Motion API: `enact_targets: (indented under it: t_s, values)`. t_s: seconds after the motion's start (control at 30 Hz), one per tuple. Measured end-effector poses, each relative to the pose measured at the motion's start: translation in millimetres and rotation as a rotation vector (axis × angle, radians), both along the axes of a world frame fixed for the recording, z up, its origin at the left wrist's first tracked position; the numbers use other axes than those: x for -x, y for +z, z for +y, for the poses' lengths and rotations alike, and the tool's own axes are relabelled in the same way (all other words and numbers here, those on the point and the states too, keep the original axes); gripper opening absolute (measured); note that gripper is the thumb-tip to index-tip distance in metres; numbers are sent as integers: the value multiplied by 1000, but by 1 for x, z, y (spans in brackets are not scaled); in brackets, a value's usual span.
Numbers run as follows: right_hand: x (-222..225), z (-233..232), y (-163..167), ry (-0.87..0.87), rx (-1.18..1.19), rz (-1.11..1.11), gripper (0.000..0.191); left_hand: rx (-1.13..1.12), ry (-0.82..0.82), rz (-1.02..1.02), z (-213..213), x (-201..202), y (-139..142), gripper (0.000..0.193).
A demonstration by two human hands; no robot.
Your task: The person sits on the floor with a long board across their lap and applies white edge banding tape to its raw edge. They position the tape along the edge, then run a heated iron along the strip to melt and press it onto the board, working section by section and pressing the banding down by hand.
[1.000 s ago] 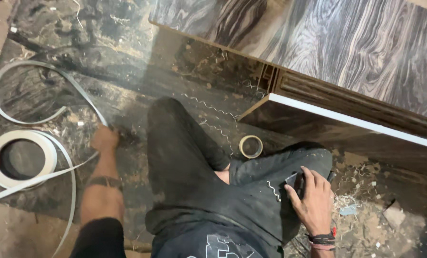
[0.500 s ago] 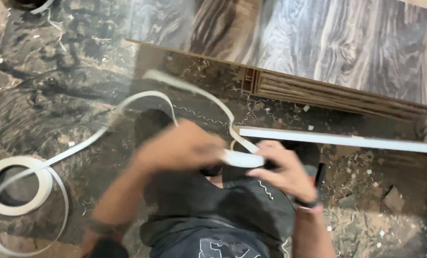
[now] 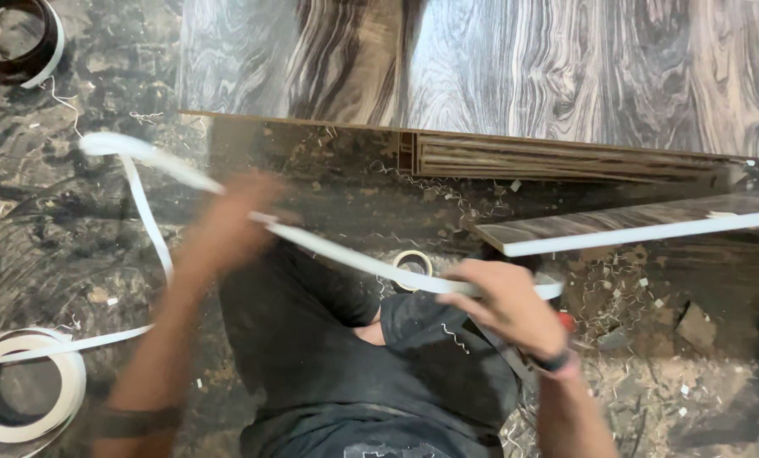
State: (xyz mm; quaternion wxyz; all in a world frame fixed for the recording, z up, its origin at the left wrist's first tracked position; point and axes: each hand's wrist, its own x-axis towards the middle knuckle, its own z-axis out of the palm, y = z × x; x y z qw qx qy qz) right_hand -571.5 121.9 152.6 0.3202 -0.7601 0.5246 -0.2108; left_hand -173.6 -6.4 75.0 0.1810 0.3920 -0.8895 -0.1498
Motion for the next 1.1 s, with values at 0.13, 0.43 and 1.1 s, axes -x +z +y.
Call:
enact_targets:
  t_s: [0.13,0.43,1.1]
  values:
    - [-30,-24,-22,20,-9,-124,31,-364,-217,208,50,129,10,59]
    - [62,-111,-70,-227,374,337,68,-334,147,-483,6,27,-24,41]
    - [100,-160,-126,-232,409,726,99,355,264,-427,-80,167,-52,67]
